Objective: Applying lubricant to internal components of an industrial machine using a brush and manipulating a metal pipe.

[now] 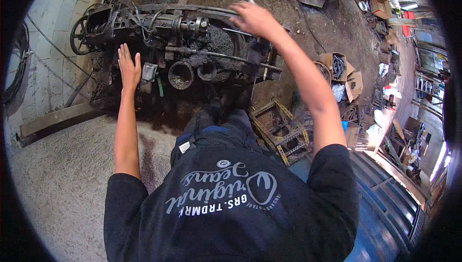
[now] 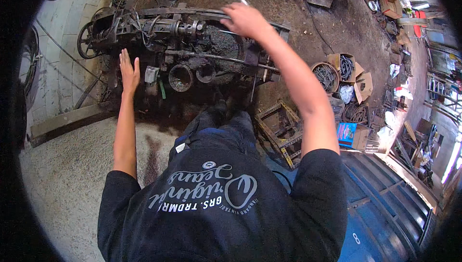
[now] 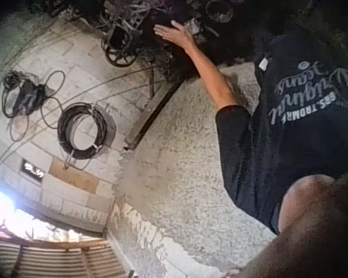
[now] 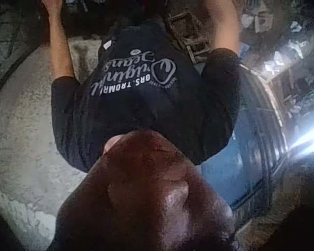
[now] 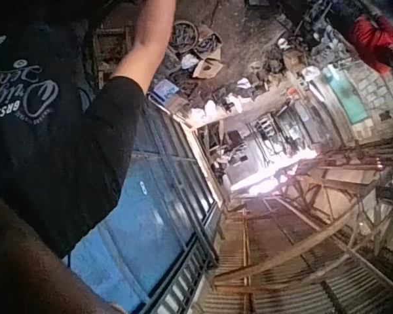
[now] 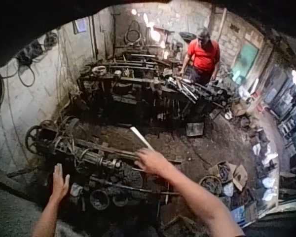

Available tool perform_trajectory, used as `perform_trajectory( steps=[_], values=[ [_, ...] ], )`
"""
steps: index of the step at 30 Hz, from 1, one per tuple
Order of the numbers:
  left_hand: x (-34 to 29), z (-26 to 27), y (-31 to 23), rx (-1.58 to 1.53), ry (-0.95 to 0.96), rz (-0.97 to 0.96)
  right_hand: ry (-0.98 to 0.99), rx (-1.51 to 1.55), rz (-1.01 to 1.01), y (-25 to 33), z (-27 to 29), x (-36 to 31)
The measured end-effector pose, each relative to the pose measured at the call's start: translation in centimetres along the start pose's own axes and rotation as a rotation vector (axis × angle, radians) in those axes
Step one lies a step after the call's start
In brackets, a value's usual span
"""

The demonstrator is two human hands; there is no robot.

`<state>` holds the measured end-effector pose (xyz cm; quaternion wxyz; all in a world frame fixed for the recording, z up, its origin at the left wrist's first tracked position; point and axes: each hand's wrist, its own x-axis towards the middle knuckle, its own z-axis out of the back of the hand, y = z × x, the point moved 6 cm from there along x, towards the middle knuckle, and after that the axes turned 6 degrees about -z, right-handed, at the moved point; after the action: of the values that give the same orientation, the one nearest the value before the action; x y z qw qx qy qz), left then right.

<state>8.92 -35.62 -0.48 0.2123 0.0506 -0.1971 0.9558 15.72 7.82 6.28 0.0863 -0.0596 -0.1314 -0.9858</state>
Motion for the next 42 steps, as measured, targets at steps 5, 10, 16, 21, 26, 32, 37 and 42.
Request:
perform_trajectory(
  steps=[5,10,16,21,26,32,37,42],
  values=[
    [-2.4,1.1,0.2,-0.039,-0.034,-0.011,0.487,-0.322,-0.376,-8.7,3.5,-3.6],
    [-4.2,0.2,0.5,-0.134,-0.023,0.068,0.295,-0.005,-0.642,-8.3,4.3,-12.9],
    [-4.8,-0.8,1.0,-0.124,0.015,0.079,0.187,0.442,-0.734,2.9,2.8,-12.9],
    [-3.1,-0.5,-0.3,-0.128,0.031,0.047,-0.14,0.599,-0.165,4.1,-0.2,-4.1],
    [-3.1,0.7,-2.2,-0.162,0.014,0.016,0.085,0.505,-0.127,2.2,0.1,-1.9],
    [2.4,6.3,-20.4,-0.112,-0.056,-0.435,0.291,0.002,-0.586,-13.9,5.2,-15.4],
    [12.8,-5.2,-27.5,0.226,0.364,-0.663,0.189,-0.216,-0.778,-19.1,3.0,-20.8],
    [18.2,-11.2,-26.9,0.309,0.307,-0.76,-0.035,-0.264,-0.959,-12.6,4.8,-22.6]
  ],
)
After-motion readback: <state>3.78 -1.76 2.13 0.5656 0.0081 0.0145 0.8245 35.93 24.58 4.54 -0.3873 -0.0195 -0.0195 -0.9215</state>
